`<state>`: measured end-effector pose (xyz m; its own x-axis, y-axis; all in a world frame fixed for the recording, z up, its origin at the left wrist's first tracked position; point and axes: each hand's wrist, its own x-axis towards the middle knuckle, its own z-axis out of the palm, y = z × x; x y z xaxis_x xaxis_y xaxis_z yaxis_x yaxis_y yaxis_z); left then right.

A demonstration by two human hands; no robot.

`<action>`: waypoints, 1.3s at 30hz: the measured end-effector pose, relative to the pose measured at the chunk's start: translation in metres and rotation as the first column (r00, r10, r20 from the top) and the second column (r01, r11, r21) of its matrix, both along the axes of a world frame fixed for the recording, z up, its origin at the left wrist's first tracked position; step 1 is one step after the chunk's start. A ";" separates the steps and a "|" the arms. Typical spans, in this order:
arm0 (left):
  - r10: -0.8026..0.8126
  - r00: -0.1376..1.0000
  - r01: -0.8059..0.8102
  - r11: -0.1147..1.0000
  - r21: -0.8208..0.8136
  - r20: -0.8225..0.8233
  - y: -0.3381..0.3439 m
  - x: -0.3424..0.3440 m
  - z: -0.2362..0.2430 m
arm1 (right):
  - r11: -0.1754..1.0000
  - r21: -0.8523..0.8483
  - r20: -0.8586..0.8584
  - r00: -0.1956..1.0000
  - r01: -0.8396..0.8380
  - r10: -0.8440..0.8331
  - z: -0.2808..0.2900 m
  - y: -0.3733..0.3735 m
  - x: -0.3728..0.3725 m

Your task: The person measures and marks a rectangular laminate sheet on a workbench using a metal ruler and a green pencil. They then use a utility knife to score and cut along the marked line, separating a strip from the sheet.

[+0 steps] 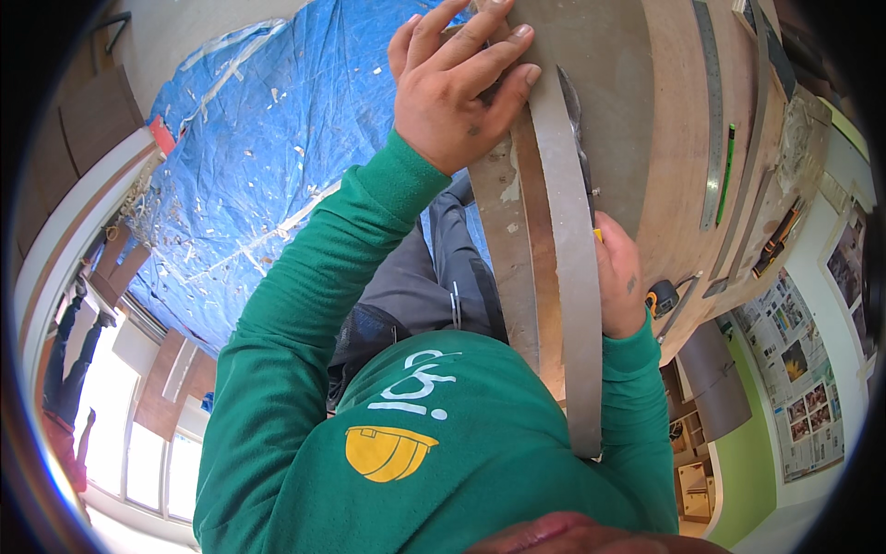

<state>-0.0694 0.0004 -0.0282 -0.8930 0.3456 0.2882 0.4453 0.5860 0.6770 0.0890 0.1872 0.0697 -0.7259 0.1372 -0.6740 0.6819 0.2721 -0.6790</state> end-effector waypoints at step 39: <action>0.013 1.000 -0.013 1.000 0.028 -0.003 -0.001 -0.001 -0.001 | 0.997 -0.055 0.022 0.998 0.060 -0.059 0.001 -0.002 -0.013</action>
<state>-0.0703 -0.0004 -0.0295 -0.8963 0.3259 0.3009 0.4403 0.5722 0.6919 0.0764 0.1854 0.0704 -0.7037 0.1416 -0.6963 0.7095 0.1930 -0.6778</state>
